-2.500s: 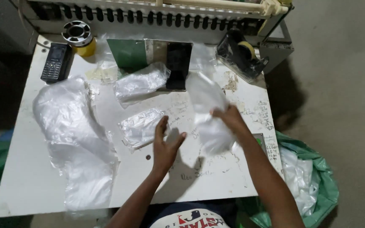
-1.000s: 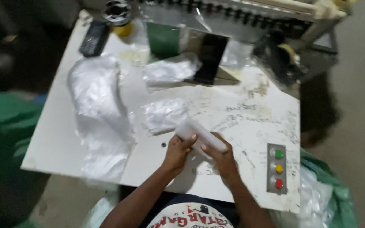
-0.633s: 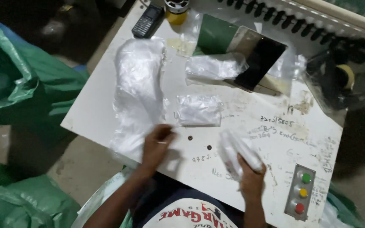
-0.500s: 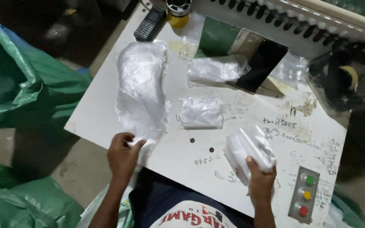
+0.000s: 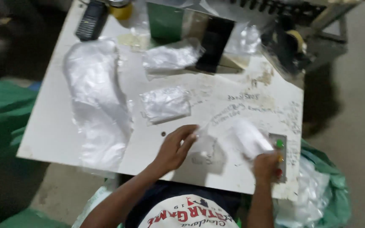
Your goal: Handling and organizing small plastic bags on a workbench in a factory setting.
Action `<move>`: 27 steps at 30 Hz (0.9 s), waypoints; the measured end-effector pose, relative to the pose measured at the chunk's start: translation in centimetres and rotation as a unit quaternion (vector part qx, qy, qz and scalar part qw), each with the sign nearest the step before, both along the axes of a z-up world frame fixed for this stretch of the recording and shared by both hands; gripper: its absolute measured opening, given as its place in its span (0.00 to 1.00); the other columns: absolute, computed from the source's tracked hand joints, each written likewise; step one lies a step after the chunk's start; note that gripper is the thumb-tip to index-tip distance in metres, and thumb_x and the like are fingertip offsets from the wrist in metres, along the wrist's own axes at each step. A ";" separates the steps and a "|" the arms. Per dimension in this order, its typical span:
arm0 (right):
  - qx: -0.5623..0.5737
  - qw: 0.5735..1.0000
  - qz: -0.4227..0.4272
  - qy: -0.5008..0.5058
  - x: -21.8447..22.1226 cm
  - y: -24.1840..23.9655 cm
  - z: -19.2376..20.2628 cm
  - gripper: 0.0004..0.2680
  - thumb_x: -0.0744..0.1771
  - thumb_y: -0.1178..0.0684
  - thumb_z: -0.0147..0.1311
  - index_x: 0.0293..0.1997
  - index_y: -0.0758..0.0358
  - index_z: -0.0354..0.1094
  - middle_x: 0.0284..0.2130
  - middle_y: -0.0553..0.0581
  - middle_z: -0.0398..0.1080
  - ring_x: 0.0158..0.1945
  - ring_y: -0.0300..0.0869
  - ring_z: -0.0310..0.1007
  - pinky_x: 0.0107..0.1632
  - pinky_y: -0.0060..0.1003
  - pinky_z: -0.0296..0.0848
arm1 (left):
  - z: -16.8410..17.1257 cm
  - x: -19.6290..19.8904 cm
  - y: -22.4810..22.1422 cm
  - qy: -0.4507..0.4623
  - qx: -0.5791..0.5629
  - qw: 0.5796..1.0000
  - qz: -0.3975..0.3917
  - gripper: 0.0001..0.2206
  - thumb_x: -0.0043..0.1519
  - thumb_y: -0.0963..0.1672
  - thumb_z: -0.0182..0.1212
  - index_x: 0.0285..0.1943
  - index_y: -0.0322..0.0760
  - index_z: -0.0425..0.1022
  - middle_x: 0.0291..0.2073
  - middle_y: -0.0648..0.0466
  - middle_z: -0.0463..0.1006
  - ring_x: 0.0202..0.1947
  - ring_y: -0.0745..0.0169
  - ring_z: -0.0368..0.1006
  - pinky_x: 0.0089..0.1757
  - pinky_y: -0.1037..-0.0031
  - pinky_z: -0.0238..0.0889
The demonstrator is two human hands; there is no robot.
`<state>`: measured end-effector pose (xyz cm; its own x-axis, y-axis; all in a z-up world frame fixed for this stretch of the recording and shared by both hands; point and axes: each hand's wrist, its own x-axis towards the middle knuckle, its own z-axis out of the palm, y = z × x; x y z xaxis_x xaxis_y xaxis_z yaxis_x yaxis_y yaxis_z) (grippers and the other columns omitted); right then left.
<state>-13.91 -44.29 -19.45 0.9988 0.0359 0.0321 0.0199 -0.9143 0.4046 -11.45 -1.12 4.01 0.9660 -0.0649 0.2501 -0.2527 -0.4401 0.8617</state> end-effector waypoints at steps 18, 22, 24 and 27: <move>0.483 0.871 0.064 0.064 3.0 15.4 25.0 0.28 0.58 0.72 0.48 0.59 0.42 0.75 0.59 0.51 0.73 0.57 0.51 0.76 0.61 0.46 0.73 | -2.1 4.3 -3.8 0.400 -0.418 0.815 0.034 0.30 0.57 0.40 0.73 0.65 0.15 0.65 0.49 0.37 0.66 0.44 0.40 0.80 0.45 0.55 0.80; 0.687 0.726 0.025 -0.034 2.7 13.7 24.5 0.21 0.59 0.74 0.54 0.56 0.65 0.75 0.54 0.65 0.75 0.60 0.53 0.74 0.63 0.49 0.69 | -3.0 5.8 -4.4 0.340 -0.254 0.905 0.031 0.11 0.63 0.42 0.66 0.47 0.26 0.80 0.27 0.45 0.81 0.25 0.55 0.83 0.28 0.70 0.79; 0.746 0.661 -0.007 -0.084 2.6 12.2 23.0 0.21 0.59 0.75 0.50 0.58 0.71 0.72 0.56 0.71 0.73 0.62 0.53 0.71 0.65 0.50 0.67 | -2.7 6.0 -4.7 0.321 -0.271 0.907 0.030 0.08 0.62 0.41 0.67 0.43 0.26 0.81 0.25 0.44 0.81 0.25 0.54 0.83 0.28 0.69 0.78; 0.851 0.523 -0.009 0.046 2.2 11.8 19.0 0.20 0.62 0.69 0.49 0.61 0.72 0.65 0.57 0.74 0.69 0.63 0.57 0.69 0.64 0.55 0.67 | -4.4 5.4 -6.2 0.294 -0.354 0.887 0.029 0.08 0.57 0.37 0.71 0.42 0.24 0.79 0.29 0.43 0.79 0.28 0.56 0.80 0.31 0.69 0.76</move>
<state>-11.67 -32.49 -0.43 0.9987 0.0240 -0.0455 -0.0467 0.0510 -0.9976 -6.10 -7.27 -0.37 0.9395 -0.0390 -0.3403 0.3380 0.2671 0.9024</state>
